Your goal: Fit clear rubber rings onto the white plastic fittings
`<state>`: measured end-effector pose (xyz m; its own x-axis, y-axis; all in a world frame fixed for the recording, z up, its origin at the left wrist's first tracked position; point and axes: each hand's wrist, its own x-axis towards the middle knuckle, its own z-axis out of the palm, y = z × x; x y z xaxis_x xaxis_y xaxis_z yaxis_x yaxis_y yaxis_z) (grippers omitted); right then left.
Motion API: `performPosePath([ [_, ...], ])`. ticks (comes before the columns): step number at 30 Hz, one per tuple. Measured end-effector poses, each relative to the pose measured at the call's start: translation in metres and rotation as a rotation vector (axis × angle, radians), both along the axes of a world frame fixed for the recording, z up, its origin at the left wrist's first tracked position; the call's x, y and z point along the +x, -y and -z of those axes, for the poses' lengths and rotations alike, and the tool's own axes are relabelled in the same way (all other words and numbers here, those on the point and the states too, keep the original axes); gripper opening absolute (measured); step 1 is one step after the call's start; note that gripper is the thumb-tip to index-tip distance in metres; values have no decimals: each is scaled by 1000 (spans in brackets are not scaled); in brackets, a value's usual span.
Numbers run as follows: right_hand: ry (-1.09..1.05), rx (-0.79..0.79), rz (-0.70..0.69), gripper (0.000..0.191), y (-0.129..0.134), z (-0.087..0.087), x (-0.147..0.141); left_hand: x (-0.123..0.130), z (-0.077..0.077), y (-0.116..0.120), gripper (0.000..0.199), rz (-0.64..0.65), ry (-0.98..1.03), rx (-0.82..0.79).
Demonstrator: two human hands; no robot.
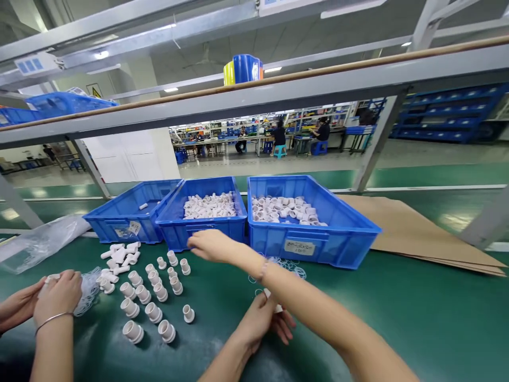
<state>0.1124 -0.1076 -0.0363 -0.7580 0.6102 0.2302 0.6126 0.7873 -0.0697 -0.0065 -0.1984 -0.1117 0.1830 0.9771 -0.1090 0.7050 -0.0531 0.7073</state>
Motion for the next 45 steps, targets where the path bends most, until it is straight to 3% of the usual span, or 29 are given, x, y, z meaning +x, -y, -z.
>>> performPosePath([
  [3, -124, -59, 212, 19, 35, 15, 97, 92, 24, 24, 46, 161, 212, -44],
  [5, -180, -92, 377, 21, 62, 39, 148, 120, 36, 32, 52, 212, 409, -21],
  [7, -209, -122, 508, 21, 88, 68, 182, 127, 44, 32, 52, 217, 584, 17],
  [11, -222, -143, 624, 16, 123, 117, 201, 121, 54, 22, 47, 195, 744, -30],
  [15, -226, -110, 664, 14, 132, 137, 193, 124, 63, 17, 51, 172, 859, -208],
  [19, -255, -94, 662, 22, 131, 142, 190, 127, 68, 16, 50, 150, 981, -273],
  [23, -344, -120, 683, 20, 134, 142, 193, 126, 66, 16, 52, 157, 977, -311],
  [27, -630, -309, 621, 22, 141, 130, 195, 127, 62, 18, 65, 277, 920, -342],
  [30, -799, -473, 531, 29, 147, 119, 192, 128, 61, 20, 50, 320, 845, -309],
  [35, -813, -590, 440, 35, 157, 106, 188, 125, 60, 20, 44, 290, 837, -259],
  [41, -721, -477, 514, 38, 155, 109, 193, 121, 53, 20, 53, 196, 999, -391],
  [45, -804, -542, 526, 39, 154, 110, 192, 120, 51, 21, 50, 226, 1066, -450],
])
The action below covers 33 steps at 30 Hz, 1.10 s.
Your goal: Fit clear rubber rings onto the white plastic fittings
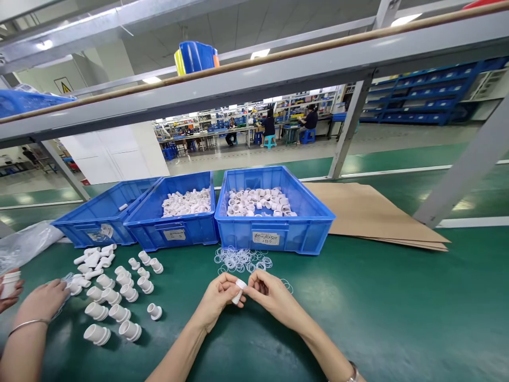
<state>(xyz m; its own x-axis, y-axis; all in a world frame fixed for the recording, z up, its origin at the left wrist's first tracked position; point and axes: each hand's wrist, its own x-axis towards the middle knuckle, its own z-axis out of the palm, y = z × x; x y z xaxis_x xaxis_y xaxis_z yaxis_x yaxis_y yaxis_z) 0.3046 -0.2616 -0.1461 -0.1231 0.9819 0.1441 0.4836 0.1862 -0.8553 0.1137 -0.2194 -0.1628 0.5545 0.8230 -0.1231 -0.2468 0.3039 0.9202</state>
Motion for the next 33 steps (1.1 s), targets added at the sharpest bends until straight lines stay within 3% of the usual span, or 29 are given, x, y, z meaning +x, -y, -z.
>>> performPosePath([
  [10, -271, -103, -165, 34, 2, -9, -2, 0, 6, 4, 46, 124, 227, -150],
  [17, -299, -131, -165, 37, 2, -11, -4, -3, 8, -1, 49, 170, 302, -254],
  [22, -154, -110, -120, 42, -5, 7, 3, -2, 11, -1, 56, 206, 305, -243],
  [25, -89, -111, -55, 46, -15, 23, 12, -12, -2, -5, 62, 198, 343, -209],
  [27, -73, -129, 30, 50, -20, 29, 15, -32, -25, -13, 60, 46, 350, -99],
  [28, -73, -141, 75, 52, -22, 29, 16, -48, -40, -20, 55, -98, 266, 19],
  [30, -89, -158, 143, 57, -22, 27, 16, -88, -74, -39, 42, -445, -72, 328],
  [31, -100, -161, 160, 58, -21, 24, 15, -113, -90, -51, 36, -638, -399, 510],
  [33, -122, -159, 166, 60, -19, 19, 13, -163, -117, -78, 29, -807, -641, 603],
])
